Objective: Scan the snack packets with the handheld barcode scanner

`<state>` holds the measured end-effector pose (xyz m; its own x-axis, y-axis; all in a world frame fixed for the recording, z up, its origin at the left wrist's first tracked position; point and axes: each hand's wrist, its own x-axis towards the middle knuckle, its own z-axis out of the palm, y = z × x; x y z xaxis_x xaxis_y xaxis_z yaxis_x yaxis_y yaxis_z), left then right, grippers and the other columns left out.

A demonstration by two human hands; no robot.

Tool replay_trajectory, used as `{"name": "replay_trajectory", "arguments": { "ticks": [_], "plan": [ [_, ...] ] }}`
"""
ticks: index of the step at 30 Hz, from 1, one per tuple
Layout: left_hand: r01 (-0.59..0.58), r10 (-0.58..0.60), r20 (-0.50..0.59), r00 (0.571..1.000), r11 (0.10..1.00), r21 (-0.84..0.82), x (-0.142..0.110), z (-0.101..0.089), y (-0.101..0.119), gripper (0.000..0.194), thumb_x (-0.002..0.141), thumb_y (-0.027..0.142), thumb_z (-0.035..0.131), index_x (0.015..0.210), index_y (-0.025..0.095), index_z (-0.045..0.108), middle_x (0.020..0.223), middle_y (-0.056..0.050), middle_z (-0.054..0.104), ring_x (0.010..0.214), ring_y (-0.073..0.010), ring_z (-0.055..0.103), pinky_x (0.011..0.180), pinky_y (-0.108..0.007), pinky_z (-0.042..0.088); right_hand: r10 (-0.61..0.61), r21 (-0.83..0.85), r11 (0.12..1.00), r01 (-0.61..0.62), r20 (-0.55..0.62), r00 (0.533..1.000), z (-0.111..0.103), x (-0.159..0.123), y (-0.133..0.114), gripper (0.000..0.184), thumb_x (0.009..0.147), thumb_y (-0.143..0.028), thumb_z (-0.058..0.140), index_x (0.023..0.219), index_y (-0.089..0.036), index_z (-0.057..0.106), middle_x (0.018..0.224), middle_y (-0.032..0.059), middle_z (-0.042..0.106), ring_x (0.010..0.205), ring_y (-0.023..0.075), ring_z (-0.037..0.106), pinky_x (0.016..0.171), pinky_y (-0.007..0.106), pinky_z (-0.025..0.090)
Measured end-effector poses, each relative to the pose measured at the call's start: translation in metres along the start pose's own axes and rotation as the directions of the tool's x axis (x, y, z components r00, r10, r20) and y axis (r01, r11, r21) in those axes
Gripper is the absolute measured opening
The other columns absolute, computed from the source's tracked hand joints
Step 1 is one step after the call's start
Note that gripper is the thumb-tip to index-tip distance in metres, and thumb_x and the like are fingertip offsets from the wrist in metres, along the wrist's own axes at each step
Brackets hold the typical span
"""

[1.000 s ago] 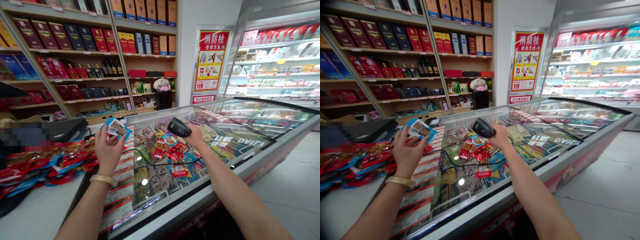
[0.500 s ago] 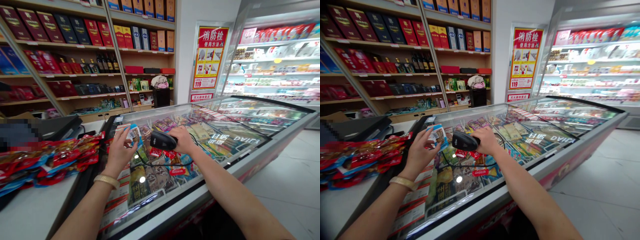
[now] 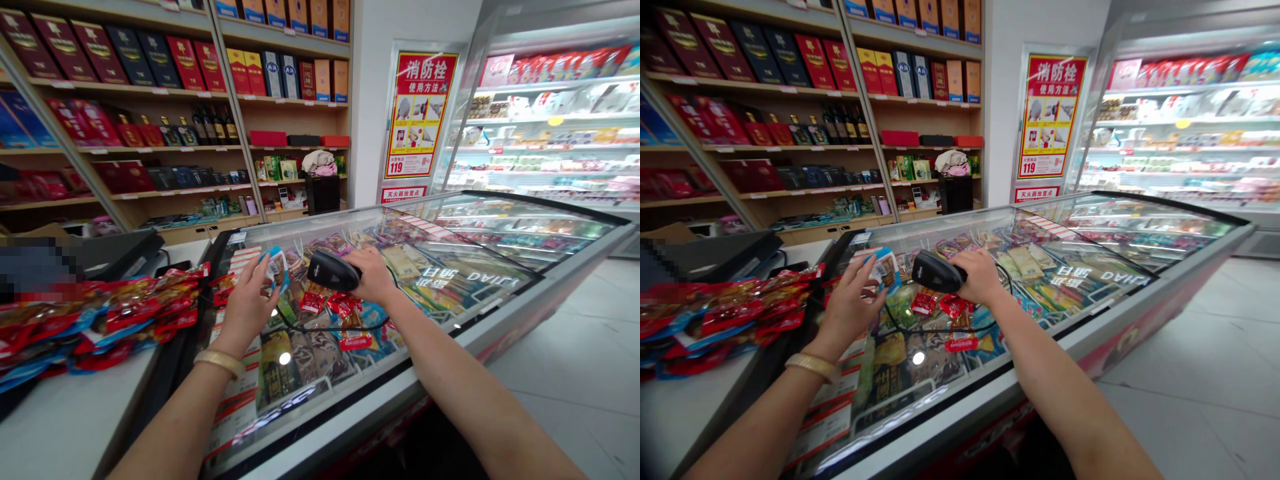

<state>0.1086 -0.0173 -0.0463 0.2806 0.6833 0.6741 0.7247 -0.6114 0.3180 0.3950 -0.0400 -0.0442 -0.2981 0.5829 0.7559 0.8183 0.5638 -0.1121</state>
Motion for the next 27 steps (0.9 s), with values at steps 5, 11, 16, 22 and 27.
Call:
{"name": "replay_trajectory", "arguments": {
  "ticks": [5,11,16,22,27],
  "plan": [
    [-0.187,0.188,0.214,0.958,0.982,-0.024,-0.005,0.017,0.024,0.073,0.093,0.016,0.043,0.161,0.02,0.017,0.167,-0.016,0.023,0.147,-0.0284,0.037,0.109,-0.042,0.048,0.2,-0.072,0.975,-0.212,-0.141,0.97,-0.005,-0.004,0.027,0.02,0.073,-0.035,0.066,0.086,-0.02,0.071,0.085,0.0087,0.074,0.083,0.0245,0.066,0.073,0.032,0.041],
    [-0.271,0.349,0.443,0.826,0.935,-0.23,-0.015,0.035,0.039,0.069,0.095,0.026,0.048,0.16,0.024,0.025,0.164,-0.012,0.032,0.148,-0.0248,0.036,0.118,-0.042,0.038,0.325,-0.119,0.924,-0.363,-0.254,0.911,-0.006,-0.011,0.049,0.017,0.071,-0.035,0.062,0.08,-0.022,0.07,0.079,0.0078,0.073,0.076,0.0255,0.067,0.068,0.031,0.043],
    [-0.046,0.026,0.194,0.981,0.994,0.101,-0.002,0.013,0.011,0.057,0.093,0.029,0.046,0.148,0.015,0.046,0.145,-0.017,0.055,0.133,-0.0298,0.052,0.112,-0.047,0.041,0.366,-0.122,0.907,-0.402,-0.241,0.899,-0.004,-0.013,0.054,0.02,0.072,-0.034,0.064,0.086,-0.022,0.071,0.087,0.009,0.075,0.082,0.0279,0.069,0.07,0.032,0.045],
    [0.351,-0.484,0.109,0.868,0.755,0.555,0.0,-0.011,-0.035,0.06,0.092,0.043,0.043,0.144,0.014,0.053,0.132,-0.027,0.059,0.118,-0.0406,0.059,0.096,-0.056,0.045,0.339,-0.178,0.91,-0.374,-0.198,0.92,0.0,-0.011,0.049,0.018,0.071,-0.036,0.066,0.081,-0.022,0.071,0.081,0.0077,0.074,0.076,0.0261,0.068,0.067,0.031,0.044],
    [0.323,-0.567,0.204,0.798,0.688,0.65,-0.001,-0.006,-0.033,0.056,0.094,0.053,0.032,0.127,0.026,0.069,0.132,-0.024,0.06,0.119,-0.0428,0.059,0.098,-0.06,0.039,0.323,-0.173,0.921,-0.35,-0.165,0.932,0.0,-0.011,0.048,0.022,0.072,-0.035,0.067,0.087,-0.021,0.073,0.082,0.0087,0.074,0.08,0.0272,0.069,0.068,0.031,0.044]
  ]
}}
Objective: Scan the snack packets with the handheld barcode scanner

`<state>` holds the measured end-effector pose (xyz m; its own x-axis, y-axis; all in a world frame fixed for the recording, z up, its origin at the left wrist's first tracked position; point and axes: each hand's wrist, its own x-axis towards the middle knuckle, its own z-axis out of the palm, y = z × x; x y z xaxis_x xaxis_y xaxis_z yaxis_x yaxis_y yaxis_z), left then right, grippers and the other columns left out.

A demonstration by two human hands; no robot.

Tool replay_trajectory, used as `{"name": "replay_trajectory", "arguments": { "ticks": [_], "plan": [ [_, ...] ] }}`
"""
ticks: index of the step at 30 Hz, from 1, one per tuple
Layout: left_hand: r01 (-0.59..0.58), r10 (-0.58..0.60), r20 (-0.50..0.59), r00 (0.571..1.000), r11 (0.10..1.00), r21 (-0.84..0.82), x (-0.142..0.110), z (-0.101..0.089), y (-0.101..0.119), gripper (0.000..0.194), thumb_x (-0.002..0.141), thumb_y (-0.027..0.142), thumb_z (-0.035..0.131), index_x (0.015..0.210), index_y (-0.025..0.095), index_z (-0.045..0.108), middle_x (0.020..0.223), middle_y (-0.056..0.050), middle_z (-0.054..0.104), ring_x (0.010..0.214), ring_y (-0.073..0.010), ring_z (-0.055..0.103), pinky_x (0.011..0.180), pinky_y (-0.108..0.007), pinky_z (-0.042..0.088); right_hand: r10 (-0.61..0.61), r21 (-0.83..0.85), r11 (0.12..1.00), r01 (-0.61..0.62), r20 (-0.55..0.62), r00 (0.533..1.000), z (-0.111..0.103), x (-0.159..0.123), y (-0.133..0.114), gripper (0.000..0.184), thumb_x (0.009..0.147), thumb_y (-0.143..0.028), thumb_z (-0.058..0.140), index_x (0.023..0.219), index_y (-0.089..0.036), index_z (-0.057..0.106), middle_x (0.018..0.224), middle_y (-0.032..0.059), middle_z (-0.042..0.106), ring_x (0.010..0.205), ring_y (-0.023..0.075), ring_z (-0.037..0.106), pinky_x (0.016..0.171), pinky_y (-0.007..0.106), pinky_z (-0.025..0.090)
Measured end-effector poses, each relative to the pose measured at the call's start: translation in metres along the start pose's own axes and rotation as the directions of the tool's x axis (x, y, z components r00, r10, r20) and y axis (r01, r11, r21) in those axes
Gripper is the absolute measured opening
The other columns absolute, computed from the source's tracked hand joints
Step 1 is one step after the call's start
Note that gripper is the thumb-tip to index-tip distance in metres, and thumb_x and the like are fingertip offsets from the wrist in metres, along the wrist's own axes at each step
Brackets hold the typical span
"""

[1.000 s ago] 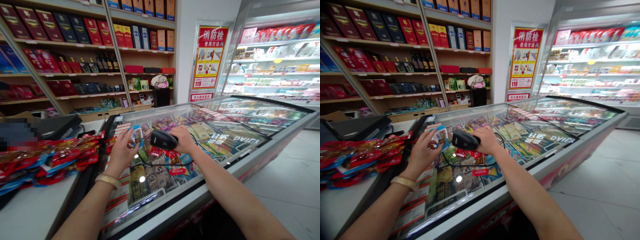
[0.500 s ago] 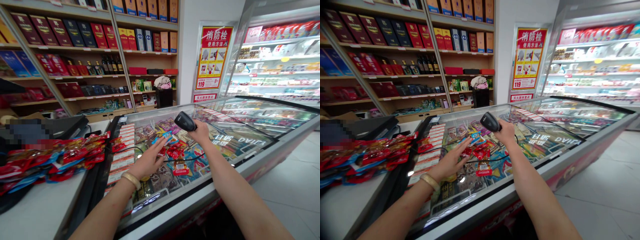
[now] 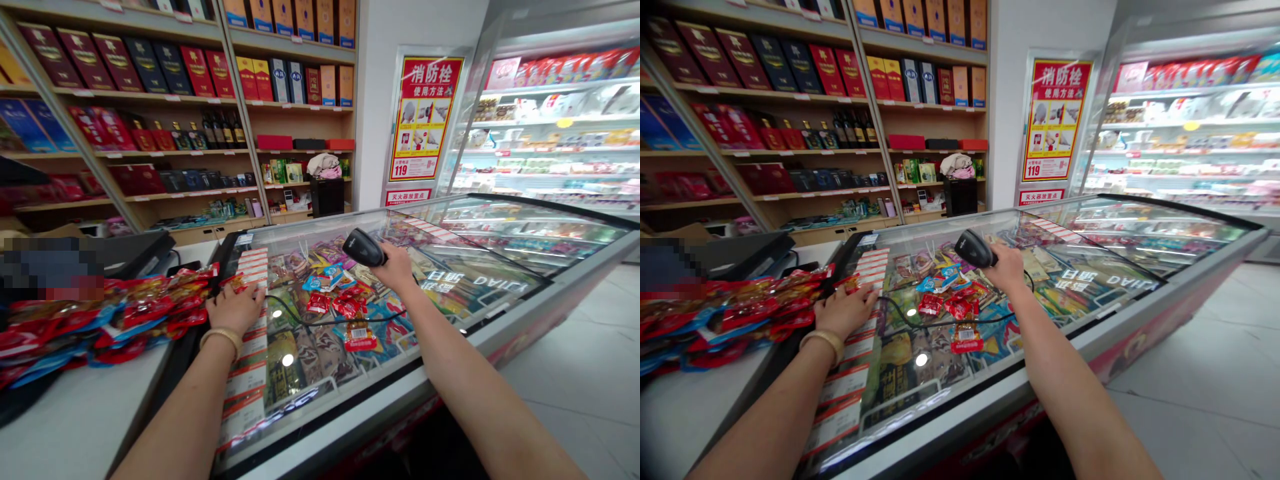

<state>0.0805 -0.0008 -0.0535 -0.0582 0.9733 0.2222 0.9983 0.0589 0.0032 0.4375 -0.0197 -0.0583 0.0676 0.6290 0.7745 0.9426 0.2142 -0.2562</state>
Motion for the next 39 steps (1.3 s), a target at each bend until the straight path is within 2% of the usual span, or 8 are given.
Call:
{"name": "replay_trajectory", "arguments": {
  "ticks": [6,14,19,22,25,28,34,39],
  "plan": [
    [0.029,-0.032,-0.057,0.998,0.998,-0.057,-0.001,-0.005,0.005,0.05,0.089,0.052,0.042,0.116,0.023,0.073,0.12,-0.023,0.067,0.104,-0.0425,0.065,0.09,-0.059,0.043,-0.017,0.004,1.0,0.017,0.027,0.999,0.0,0.0,-0.003,0.021,0.072,-0.037,0.069,0.086,-0.022,0.073,0.085,0.0086,0.075,0.081,0.0278,0.07,0.07,0.033,0.047],
    [0.034,-0.141,-0.199,0.97,0.888,-0.459,0.006,0.0,-0.006,0.027,0.082,0.029,0.055,0.104,0.022,0.069,0.104,-0.013,0.072,0.094,-0.0308,0.068,0.088,-0.049,0.051,-0.037,0.058,0.998,0.035,0.028,0.999,0.001,0.0,-0.008,0.017,0.071,-0.037,0.072,0.079,-0.022,0.07,0.086,0.0081,0.077,0.077,0.0262,0.071,0.073,0.034,0.05],
    [-0.005,-0.342,-0.157,0.926,0.406,-0.914,0.011,0.001,-0.003,0.045,0.072,0.034,0.07,0.113,0.018,0.062,0.095,-0.007,0.07,0.077,-0.0203,0.068,0.076,-0.036,0.057,-0.068,0.128,0.99,0.064,0.027,0.997,-0.003,0.001,-0.013,0.017,0.072,-0.037,0.071,0.078,-0.022,0.069,0.083,0.0084,0.076,0.079,0.0259,0.07,0.072,0.032,0.049],
    [0.013,-0.288,0.002,0.958,0.037,-0.999,0.009,-0.003,0.005,0.06,0.067,0.032,0.075,0.123,0.016,0.059,0.093,-0.006,0.07,0.073,-0.0164,0.068,0.072,-0.033,0.058,-0.126,0.206,0.972,0.113,0.051,0.991,-0.004,0.0,-0.018,0.018,0.075,-0.039,0.07,0.079,-0.021,0.068,0.077,0.0063,0.073,0.074,0.0228,0.067,0.07,0.031,0.046],
    [0.024,-0.2,0.048,0.979,-0.122,-0.992,0.003,-0.008,0.011,0.059,0.062,0.031,0.08,0.116,0.015,0.064,0.092,-0.007,0.072,0.075,-0.0158,0.069,0.073,-0.031,0.058,-0.203,0.24,0.953,0.183,0.061,0.977,-0.004,-0.001,-0.024,0.02,0.075,-0.04,0.071,0.079,-0.021,0.068,0.074,0.0051,0.071,0.073,0.0214,0.065,0.069,0.03,0.042],
    [0.016,-0.145,0.026,0.989,-0.068,-0.998,-0.004,-0.014,0.017,0.061,0.058,0.035,0.082,0.113,0.015,0.066,0.088,-0.005,0.072,0.071,-0.0164,0.068,0.067,-0.031,0.058,-0.28,0.254,0.934,0.252,0.081,0.956,-0.003,-0.003,-0.03,0.024,0.074,-0.04,0.072,0.086,-0.02,0.07,0.079,0.0058,0.072,0.076,0.0217,0.065,0.072,0.031,0.039],
    [-0.106,-0.137,-0.148,0.979,0.274,-0.956,-0.01,-0.019,0.022,0.057,0.062,0.036,0.074,0.114,0.015,0.063,0.074,-0.001,0.068,0.059,-0.0146,0.063,0.051,-0.023,0.049,-0.378,0.241,0.914,0.326,0.215,0.901,-0.005,-0.004,-0.041,0.023,0.074,-0.033,0.07,0.094,-0.021,0.073,0.084,0.0056,0.073,0.08,0.0209,0.064,0.074,0.032,0.034],
    [-0.151,-0.112,-0.2,0.973,0.338,-0.929,-0.007,-0.014,0.02,0.06,0.062,0.038,0.074,0.116,0.017,0.059,0.076,0.0,0.066,0.061,-0.0156,0.063,0.057,-0.026,0.052,-0.4,0.228,0.91,0.346,0.265,0.877,-0.005,-0.006,-0.047,0.029,0.073,-0.035,0.07,0.1,-0.021,0.074,0.088,0.0067,0.074,0.084,0.0215,0.062,0.077,0.034,0.031]
  ]
}}
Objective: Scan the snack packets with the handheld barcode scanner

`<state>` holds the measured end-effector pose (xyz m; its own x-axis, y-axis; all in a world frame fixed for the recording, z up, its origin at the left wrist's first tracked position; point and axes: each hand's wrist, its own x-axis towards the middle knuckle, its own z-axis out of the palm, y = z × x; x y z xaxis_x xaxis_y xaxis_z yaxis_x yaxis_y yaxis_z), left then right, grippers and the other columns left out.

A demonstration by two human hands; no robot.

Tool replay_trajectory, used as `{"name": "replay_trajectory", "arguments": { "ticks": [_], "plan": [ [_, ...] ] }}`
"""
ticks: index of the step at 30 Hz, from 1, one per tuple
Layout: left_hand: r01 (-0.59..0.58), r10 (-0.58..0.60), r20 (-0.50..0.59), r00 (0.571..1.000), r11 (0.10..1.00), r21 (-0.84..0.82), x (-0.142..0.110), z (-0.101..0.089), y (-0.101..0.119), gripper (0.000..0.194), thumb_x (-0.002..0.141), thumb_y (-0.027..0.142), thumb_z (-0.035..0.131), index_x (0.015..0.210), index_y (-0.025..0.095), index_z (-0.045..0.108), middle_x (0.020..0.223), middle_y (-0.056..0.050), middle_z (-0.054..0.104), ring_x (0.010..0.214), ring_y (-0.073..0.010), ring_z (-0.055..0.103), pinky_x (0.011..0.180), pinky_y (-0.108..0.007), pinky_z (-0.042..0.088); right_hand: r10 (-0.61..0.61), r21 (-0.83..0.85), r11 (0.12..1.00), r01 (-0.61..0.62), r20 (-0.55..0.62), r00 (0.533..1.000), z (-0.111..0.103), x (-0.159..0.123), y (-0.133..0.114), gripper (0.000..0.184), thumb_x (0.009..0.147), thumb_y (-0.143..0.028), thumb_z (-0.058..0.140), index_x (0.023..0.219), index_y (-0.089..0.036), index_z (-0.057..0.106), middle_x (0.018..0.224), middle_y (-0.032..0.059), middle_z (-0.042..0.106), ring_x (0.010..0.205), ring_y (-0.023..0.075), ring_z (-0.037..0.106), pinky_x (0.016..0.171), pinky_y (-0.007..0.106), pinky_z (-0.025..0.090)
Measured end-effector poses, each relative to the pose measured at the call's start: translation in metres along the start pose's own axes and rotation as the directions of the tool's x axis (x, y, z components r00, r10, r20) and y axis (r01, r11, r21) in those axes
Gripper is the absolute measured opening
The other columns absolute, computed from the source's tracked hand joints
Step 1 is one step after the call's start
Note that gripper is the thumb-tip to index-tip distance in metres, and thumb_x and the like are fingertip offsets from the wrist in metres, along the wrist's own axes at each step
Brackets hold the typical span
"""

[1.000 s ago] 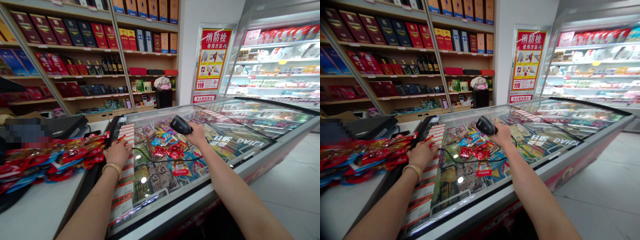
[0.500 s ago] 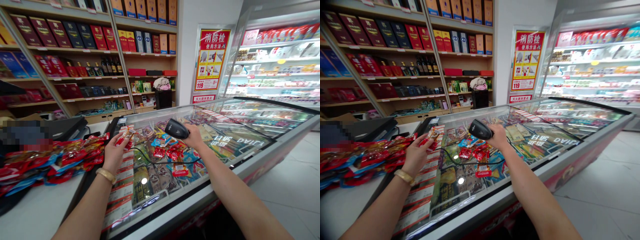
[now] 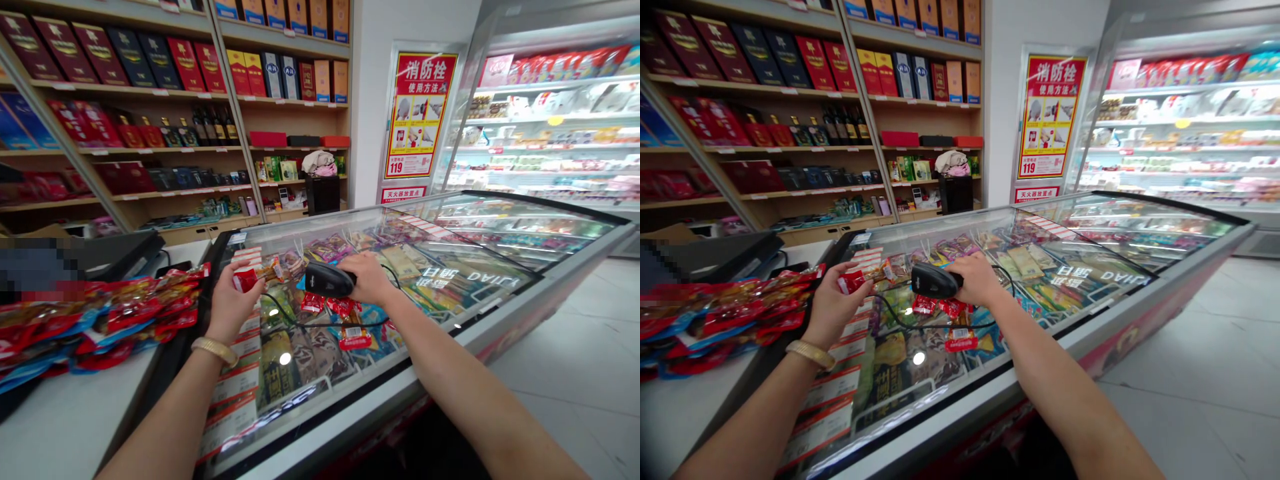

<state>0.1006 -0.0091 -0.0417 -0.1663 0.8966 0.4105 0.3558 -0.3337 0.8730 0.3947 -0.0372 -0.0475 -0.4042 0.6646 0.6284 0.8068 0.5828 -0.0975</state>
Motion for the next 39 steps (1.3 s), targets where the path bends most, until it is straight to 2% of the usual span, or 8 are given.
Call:
{"name": "replay_trajectory", "arguments": {
  "ticks": [16,20,23,25,29,32,36,39],
  "plan": [
    [-0.219,0.199,0.094,0.975,0.93,0.297,-0.002,0.009,-0.016,0.039,0.079,0.036,0.058,0.113,0.017,0.066,0.094,-0.008,0.073,0.077,-0.0226,0.069,0.077,-0.038,0.058,0.077,-0.041,0.996,-0.082,-0.106,0.991,-0.002,-0.004,0.012,0.025,0.075,-0.034,0.068,0.096,-0.021,0.073,0.087,0.0063,0.074,0.084,0.022,0.065,0.076,0.033,0.034],
    [-0.479,0.353,0.396,0.848,0.829,0.287,-0.012,0.033,-0.024,0.043,0.087,0.025,0.044,0.123,0.018,0.067,0.124,-0.013,0.07,0.115,-0.0253,0.066,0.103,-0.043,0.051,0.203,-0.036,0.976,-0.215,-0.204,0.958,-0.005,-0.009,0.033,0.026,0.075,-0.035,0.067,0.097,-0.02,0.073,0.091,0.0088,0.076,0.088,0.0251,0.068,0.078,0.032,0.043],
    [-0.576,0.321,0.632,0.705,0.78,0.246,-0.018,0.046,-0.025,0.049,0.091,0.033,0.044,0.135,0.019,0.061,0.142,-0.014,0.06,0.132,-0.0265,0.056,0.112,-0.046,0.043,0.262,-0.063,0.956,-0.288,-0.266,0.928,-0.006,-0.012,0.045,0.023,0.073,-0.035,0.067,0.09,-0.021,0.073,0.089,0.0096,0.076,0.086,0.0268,0.069,0.074,0.032,0.045],
    [-0.61,0.301,0.679,0.669,0.744,0.272,-0.017,0.044,-0.023,0.055,0.091,0.041,0.047,0.14,0.019,0.057,0.147,-0.014,0.056,0.138,-0.0286,0.049,0.116,-0.05,0.038,0.283,-0.088,0.944,-0.319,-0.286,0.915,-0.006,-0.013,0.048,0.021,0.072,-0.035,0.067,0.086,-0.021,0.073,0.084,0.0094,0.076,0.082,0.0267,0.069,0.071,0.032,0.046],
    [-0.557,0.366,0.435,0.823,0.672,0.487,-0.002,0.013,-0.01,0.049,0.09,0.036,0.048,0.133,0.019,0.061,0.137,-0.015,0.063,0.131,-0.0306,0.053,0.115,-0.055,0.033,0.292,-0.105,0.938,-0.331,-0.278,0.915,-0.004,-0.014,0.049,0.02,0.072,-0.035,0.067,0.085,-0.021,0.073,0.086,0.0093,0.076,0.081,0.0264,0.069,0.071,0.032,0.046],
    [-0.277,0.345,0.062,0.937,0.621,0.733,0.01,-0.028,0.001,0.046,0.086,0.032,0.049,0.126,0.015,0.064,0.131,-0.021,0.062,0.127,-0.0367,0.052,0.112,-0.061,0.029,0.288,-0.092,0.942,-0.322,-0.273,0.918,-0.001,-0.013,0.047,0.021,0.072,-0.037,0.069,0.085,-0.021,0.073,0.089,0.0094,0.077,0.083,0.0264,0.07,0.072,0.032,0.046],
    [0.163,0.202,-0.333,0.921,0.576,0.801,0.019,-0.077,-0.004,0.05,0.079,0.034,0.057,0.122,0.011,0.062,0.14,-0.029,0.05,0.136,-0.0484,0.038,0.105,-0.069,0.026,0.278,-0.08,0.949,-0.305,-0.248,0.928,0.002,-0.013,0.045,0.021,0.073,-0.033,0.068,0.088,-0.02,0.074,0.092,0.0094,0.077,0.086,0.026,0.07,0.076,0.032,0.048],
    [0.259,0.078,-0.383,0.921,0.612,0.747,0.026,-0.094,-0.025,0.039,0.07,0.031,0.062,0.106,0.017,0.063,0.134,-0.023,0.055,0.135,-0.0511,0.037,0.105,-0.072,0.02,0.27,-0.078,0.952,-0.296,-0.238,0.933,0.004,-0.013,0.044,0.027,0.072,-0.031,0.068,0.096,-0.02,0.075,0.094,0.0099,0.077,0.09,0.0278,0.071,0.078,0.034,0.048]
  ]
}}
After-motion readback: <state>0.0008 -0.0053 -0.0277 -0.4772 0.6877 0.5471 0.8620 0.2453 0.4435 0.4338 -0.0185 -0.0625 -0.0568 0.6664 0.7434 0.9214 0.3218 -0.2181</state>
